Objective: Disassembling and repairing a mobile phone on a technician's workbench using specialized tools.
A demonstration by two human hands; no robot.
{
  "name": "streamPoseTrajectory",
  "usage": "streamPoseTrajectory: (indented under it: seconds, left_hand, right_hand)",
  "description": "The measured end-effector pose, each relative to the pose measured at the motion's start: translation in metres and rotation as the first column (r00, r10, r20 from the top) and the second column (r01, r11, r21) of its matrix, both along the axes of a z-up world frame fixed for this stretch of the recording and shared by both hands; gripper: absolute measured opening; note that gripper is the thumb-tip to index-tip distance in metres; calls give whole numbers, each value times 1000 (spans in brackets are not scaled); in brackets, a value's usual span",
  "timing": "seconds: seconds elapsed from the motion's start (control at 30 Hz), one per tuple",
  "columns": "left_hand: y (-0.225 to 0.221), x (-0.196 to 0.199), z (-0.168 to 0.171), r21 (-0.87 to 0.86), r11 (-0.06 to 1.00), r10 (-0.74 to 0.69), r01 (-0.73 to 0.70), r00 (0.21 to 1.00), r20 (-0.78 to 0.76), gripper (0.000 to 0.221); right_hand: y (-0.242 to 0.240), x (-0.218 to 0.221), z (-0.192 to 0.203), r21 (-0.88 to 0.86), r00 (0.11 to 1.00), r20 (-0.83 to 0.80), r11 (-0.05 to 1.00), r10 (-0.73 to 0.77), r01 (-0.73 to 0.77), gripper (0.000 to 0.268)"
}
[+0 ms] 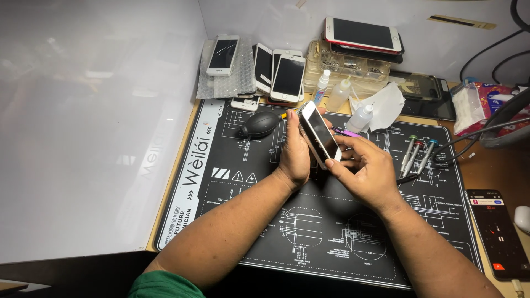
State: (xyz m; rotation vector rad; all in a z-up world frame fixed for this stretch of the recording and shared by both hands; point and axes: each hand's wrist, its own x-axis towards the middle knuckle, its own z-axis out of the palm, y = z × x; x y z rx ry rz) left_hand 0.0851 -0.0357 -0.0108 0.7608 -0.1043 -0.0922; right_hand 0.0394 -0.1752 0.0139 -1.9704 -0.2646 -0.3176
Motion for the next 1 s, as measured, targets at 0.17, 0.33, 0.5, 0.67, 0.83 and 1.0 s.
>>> streamPoseTrajectory:
  seconds: [0.17,0.33,0.5,0.67,0.83,1.0]
  left_hand:
    - [-2,2,-7,-35,999,10,-10,1000,-14,76]
    - [-3,2,-7,-43,999,0,1,1000,28,72]
    - [7,6,2,-4,999,-34,35,989,141,55]
    - [40,44,-4,551,825,-62,-128,948,313,42]
    - [82,14,64,957,291,-466,-10,872,151,75]
    - [88,0,60,998,-61,-717,-30,697,-23,91]
  right_hand:
    - [2,-1,4,-46,999,35,999,-8,9,52]
    - [7,-2,15,-85,999,42,996,2,1,64]
    - [-1,-1,10,-122,997,63,991,-48,55,58]
    - [-14,-2,15,-197,990,135,978,-43,69,55]
    - [-42,1,17,-349,992,114,937,59,-15,55]
    - [-32,-13,38,-614,924,-259,690,282,-383,57]
